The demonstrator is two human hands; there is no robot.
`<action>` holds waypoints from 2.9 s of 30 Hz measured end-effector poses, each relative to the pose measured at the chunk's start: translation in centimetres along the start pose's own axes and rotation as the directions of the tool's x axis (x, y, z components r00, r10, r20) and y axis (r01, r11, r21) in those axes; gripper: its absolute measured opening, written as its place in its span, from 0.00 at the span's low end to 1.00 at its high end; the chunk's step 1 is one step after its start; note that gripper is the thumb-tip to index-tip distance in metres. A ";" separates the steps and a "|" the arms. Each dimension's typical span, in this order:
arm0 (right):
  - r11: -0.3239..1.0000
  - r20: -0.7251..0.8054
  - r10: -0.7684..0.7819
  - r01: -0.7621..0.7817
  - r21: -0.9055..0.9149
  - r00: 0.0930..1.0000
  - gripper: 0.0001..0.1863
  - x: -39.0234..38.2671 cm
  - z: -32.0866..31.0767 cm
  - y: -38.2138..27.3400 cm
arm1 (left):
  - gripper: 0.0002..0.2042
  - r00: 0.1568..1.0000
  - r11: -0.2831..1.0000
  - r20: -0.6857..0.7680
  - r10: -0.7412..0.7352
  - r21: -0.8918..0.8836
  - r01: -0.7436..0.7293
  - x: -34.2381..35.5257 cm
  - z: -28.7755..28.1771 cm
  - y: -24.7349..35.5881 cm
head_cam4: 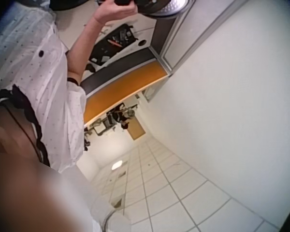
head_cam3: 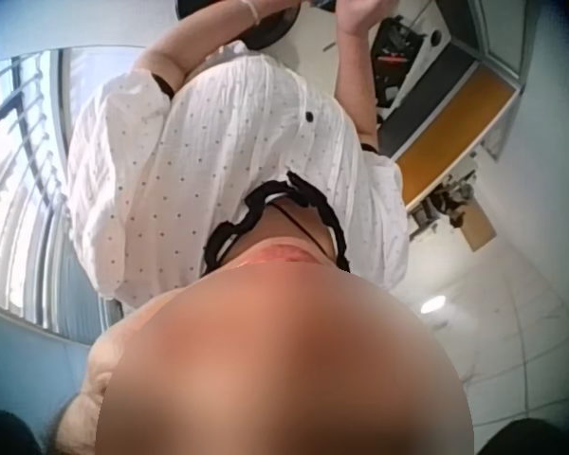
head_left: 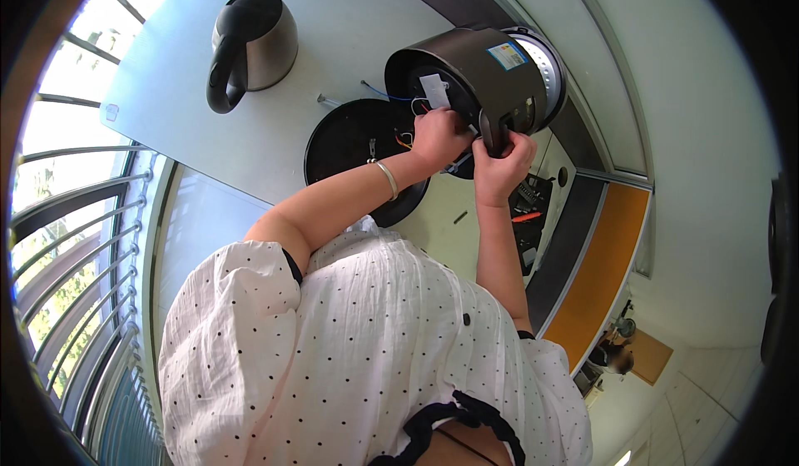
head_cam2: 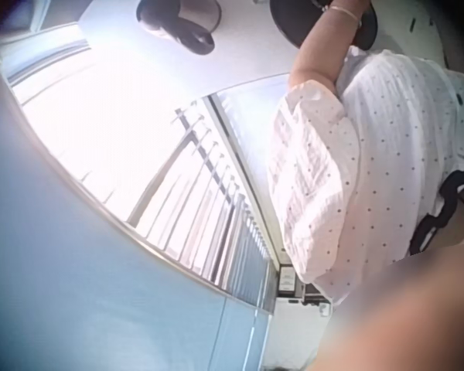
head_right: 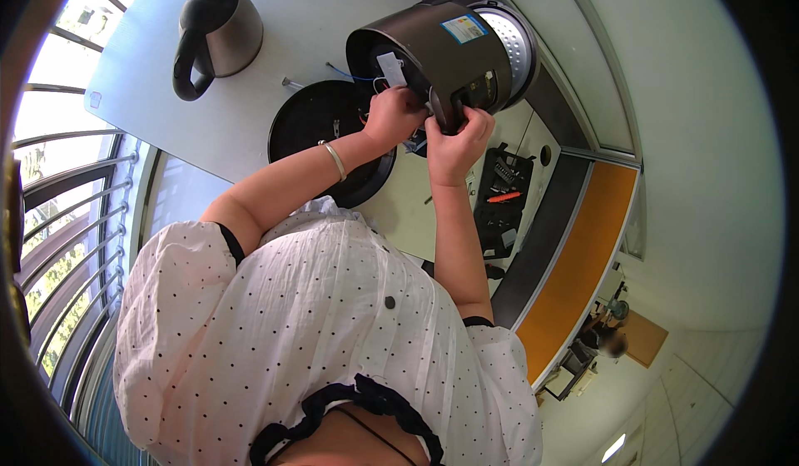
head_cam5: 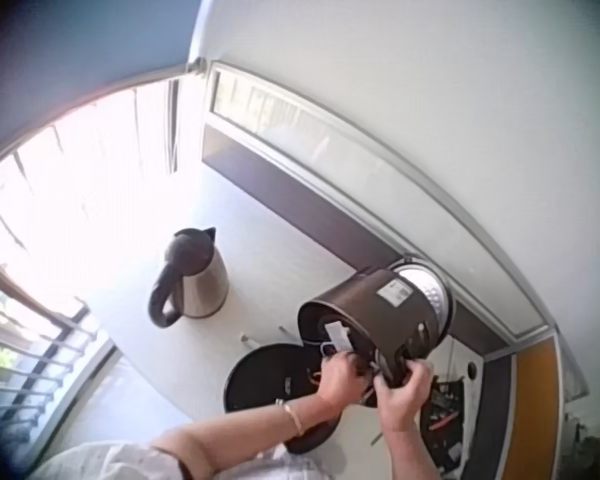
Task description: The person disassembles a small kitchen appliance, likely a rice cooker, by removing the base and manipulating internal wires and components. They repeatedly adjust the wiring and reposition the base plate while working at a desk.
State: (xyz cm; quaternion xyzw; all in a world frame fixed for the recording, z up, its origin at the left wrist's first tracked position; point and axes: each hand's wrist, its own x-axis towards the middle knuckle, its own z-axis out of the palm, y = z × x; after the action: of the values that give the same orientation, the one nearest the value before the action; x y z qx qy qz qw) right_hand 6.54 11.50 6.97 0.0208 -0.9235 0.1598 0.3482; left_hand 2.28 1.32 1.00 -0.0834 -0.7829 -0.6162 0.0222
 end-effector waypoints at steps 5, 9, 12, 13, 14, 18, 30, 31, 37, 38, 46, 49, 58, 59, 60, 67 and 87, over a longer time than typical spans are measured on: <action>1.000 0.012 0.012 -0.012 -0.002 1.000 0.25 0.1 -0.2 -0.3 | 0.11 0.943 0.945 0.208 -0.262 -0.145 0.294 0.7 0.5 -0.8; 1.000 0.014 0.006 -0.006 -0.003 1.000 0.24 0.2 -0.2 -0.3 | 0.09 0.933 0.932 0.261 -0.247 -0.200 0.303 1.1 1.4 -2.3; 1.000 0.020 0.008 -0.008 0.002 1.000 0.24 0.2 -0.2 -0.3 | 0.07 0.945 0.962 0.300 -0.131 -0.193 0.194 1.3 2.0 -3.7; 1.000 0.022 0.007 -0.007 0.000 1.000 0.24 0.1 -0.2 -0.2 | 0.07 0.941 0.970 0.327 -0.087 -0.188 0.155 1.5 1.9 -3.9; 1.000 0.021 0.008 -0.008 0.001 1.000 0.24 0.1 -0.2 -0.3 | 0.07 0.921 0.944 0.382 -0.080 -0.268 0.193 1.8 1.7 -4.2; 1.000 0.019 0.015 -0.015 -0.006 1.000 0.23 0.1 -0.1 -0.2 | 0.06 0.821 0.785 0.540 -0.186 -0.421 0.455 2.9 -0.5 -3.3; 1.000 0.024 -0.001 0.002 -0.012 1.000 0.24 0.2 0.0 0.0 | 0.08 0.949 0.999 0.312 -0.044 0.043 0.032 1.9 -2.0 -0.5; 1.000 0.030 0.010 -0.010 -0.005 1.000 0.24 0.1 -0.1 0.0 | 0.08 0.958 0.994 0.286 0.001 0.107 -0.033 1.9 -2.0 -0.3; 0.999 0.016 0.037 -0.038 0.026 0.999 0.25 0.2 -0.1 -0.2 | 0.06 0.946 0.891 0.113 0.305 0.315 -0.325 0.9 -1.9 0.3; 0.999 0.017 0.037 -0.037 0.026 0.999 0.25 0.2 -0.1 -0.2 | 0.06 0.935 0.871 0.112 0.337 0.340 -0.354 0.7 -1.8 0.4; 0.999 -0.020 0.016 -0.015 0.037 1.000 0.25 0.2 0.0 -0.3 | 0.07 0.851 0.666 0.318 0.419 0.530 -0.526 0.4 -2.2 1.3; 0.998 -0.047 -0.055 0.055 -0.008 0.997 0.25 0.4 -0.2 -0.5 | 0.07 0.851 0.676 0.378 0.365 0.521 -0.521 0.2 -2.1 1.5; 0.995 -0.052 0.080 -0.076 0.065 0.995 0.23 0.4 -0.2 -1.0 | 0.08 0.906 0.825 0.302 0.296 0.398 -0.402 1.0 -1.0 -0.4; 0.989 -0.041 0.089 -0.084 0.120 0.995 0.22 0.7 0.5 -1.3 | 0.08 0.914 0.838 0.285 0.288 0.387 -0.385 1.3 -1.5 -1.0; 0.982 -0.044 0.127 -0.119 0.148 0.991 0.22 0.9 0.4 -1.7 | 0.09 0.922 0.879 0.283 0.266 0.321 -0.352 1.4 -1.6 -0.8; 0.988 -0.086 0.153 -0.151 0.034 0.984 0.23 -0.3 -1.5 0.0 | 0.16 0.848 0.766 0.509 -0.147 -0.484 0.423 1.2 1.3 -1.6; 0.988 -0.079 0.141 -0.135 0.074 0.987 0.23 0.1 -1.1 -1.3 | 0.12 0.859 0.928 0.423 0.289 0.096 -0.360 2.4 -1.5 -1.3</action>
State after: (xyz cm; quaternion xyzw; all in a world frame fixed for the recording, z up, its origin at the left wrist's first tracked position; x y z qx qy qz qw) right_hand 7.32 10.60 8.16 -0.0380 -0.9012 0.2156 0.3742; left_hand -0.37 -0.15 0.40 -0.3369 -0.7953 -0.5032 -0.0280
